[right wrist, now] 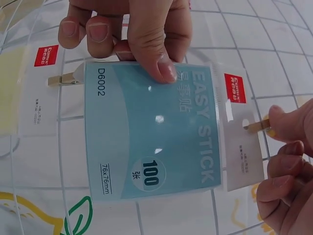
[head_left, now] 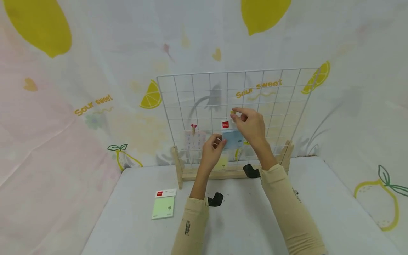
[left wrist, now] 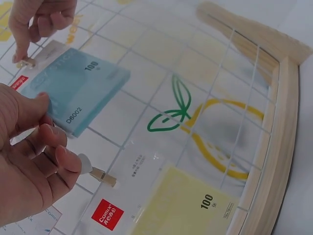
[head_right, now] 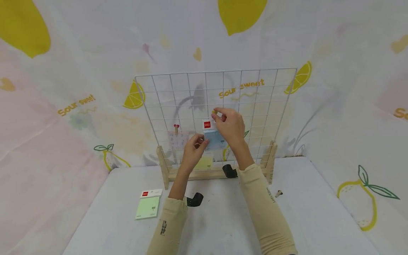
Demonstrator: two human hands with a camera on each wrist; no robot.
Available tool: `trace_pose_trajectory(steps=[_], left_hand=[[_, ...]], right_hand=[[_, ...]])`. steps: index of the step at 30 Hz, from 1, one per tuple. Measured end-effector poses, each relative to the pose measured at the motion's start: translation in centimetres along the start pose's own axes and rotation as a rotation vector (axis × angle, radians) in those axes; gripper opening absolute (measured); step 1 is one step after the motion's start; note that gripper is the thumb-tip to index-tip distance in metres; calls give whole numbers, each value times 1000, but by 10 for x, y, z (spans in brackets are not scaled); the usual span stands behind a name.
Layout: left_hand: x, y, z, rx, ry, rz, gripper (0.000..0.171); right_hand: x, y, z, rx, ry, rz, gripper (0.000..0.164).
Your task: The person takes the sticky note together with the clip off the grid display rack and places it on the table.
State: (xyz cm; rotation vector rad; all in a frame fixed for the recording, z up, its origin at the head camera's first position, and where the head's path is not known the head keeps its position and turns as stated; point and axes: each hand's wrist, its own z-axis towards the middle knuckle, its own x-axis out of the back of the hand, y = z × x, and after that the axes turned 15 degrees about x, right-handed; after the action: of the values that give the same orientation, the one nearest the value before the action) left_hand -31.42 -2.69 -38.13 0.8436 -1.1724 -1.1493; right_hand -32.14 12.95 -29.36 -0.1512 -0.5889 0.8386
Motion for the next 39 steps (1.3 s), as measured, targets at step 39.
trace_pose_trajectory(steps=[39], left_hand=[[2, 4, -11, 1, -33, -95, 16]], right_hand=[[6, -8, -1, 25, 272, 197, 7]])
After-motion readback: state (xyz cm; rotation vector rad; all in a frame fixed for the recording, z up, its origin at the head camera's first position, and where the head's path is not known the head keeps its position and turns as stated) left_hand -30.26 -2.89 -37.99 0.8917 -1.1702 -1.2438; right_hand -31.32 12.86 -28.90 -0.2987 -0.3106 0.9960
